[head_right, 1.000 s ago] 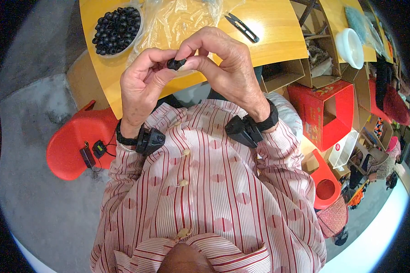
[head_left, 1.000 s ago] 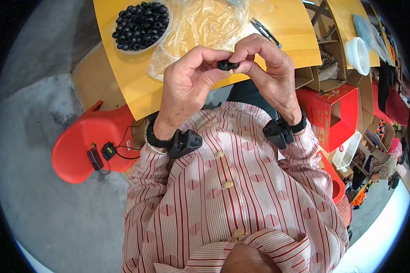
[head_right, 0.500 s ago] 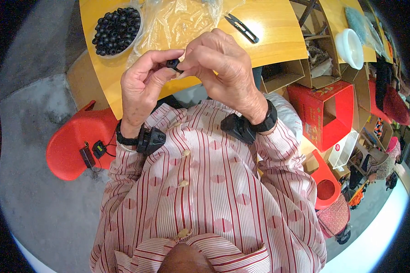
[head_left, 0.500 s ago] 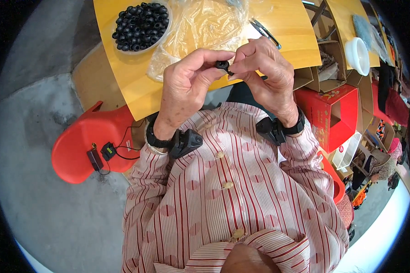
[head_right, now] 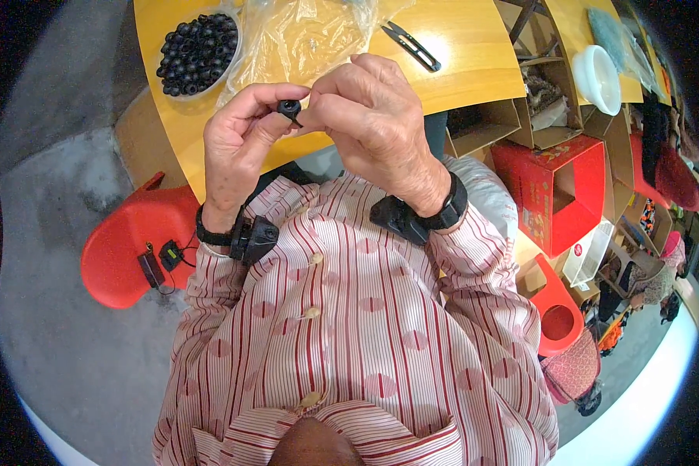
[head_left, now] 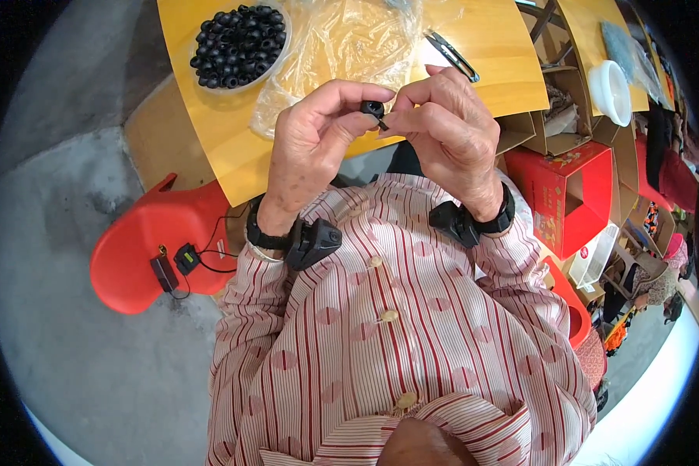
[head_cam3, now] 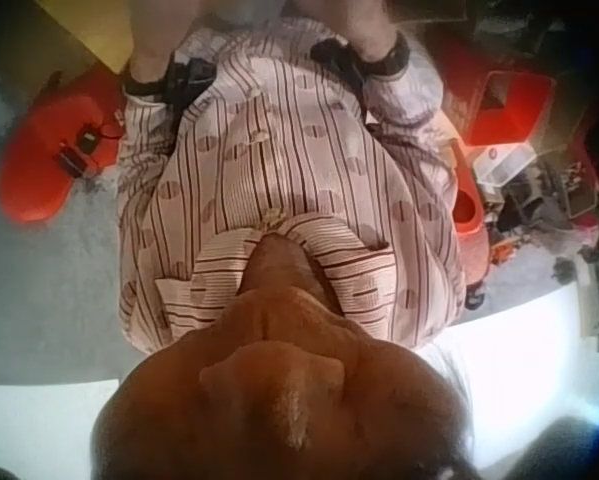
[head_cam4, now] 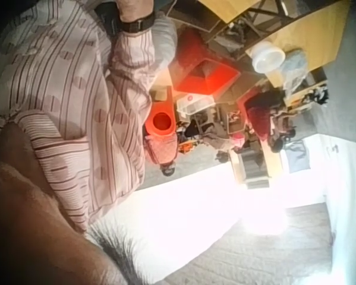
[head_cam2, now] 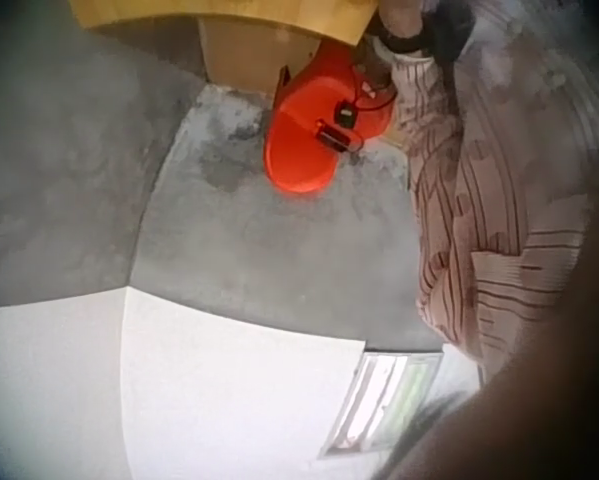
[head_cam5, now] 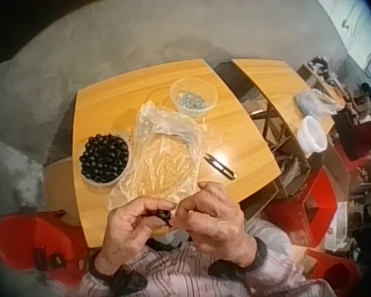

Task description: The person trims plastic pieces using thread snips and assembles small components into the pieces by hand.

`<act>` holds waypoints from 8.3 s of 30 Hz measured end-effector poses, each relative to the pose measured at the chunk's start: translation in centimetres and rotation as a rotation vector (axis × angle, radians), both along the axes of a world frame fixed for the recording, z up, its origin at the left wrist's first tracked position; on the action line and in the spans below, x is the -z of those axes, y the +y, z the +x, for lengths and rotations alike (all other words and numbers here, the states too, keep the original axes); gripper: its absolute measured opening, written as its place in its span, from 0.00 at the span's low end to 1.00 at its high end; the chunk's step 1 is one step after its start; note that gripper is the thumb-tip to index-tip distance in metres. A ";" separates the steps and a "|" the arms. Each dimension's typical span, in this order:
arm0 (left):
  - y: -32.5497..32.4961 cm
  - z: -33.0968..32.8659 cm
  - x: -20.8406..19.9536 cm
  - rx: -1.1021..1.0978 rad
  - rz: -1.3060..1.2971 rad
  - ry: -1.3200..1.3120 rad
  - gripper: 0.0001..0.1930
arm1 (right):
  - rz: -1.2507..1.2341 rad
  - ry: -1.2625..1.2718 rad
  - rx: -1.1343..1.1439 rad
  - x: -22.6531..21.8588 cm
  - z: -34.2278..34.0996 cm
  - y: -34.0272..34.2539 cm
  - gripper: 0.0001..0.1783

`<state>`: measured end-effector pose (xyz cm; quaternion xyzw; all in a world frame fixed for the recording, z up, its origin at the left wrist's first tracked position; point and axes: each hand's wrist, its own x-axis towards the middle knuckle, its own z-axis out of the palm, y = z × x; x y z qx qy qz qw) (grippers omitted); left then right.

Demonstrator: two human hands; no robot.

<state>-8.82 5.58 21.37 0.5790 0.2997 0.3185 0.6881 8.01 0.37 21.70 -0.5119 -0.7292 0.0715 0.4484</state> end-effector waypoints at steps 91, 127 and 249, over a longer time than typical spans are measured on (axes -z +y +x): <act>-1.9 0.3 2.7 -0.008 -0.468 -0.152 0.17 | -0.488 0.068 -0.128 0.5 0.8 -1.3 0.20; -1.4 0.5 2.9 -0.016 -0.598 -0.159 0.18 | -0.469 0.204 -0.087 2.4 0.5 -1.4 0.16; -2.7 0.3 3.2 -0.105 -0.607 -0.077 0.13 | -0.548 0.736 0.047 4.6 -0.9 -1.9 0.05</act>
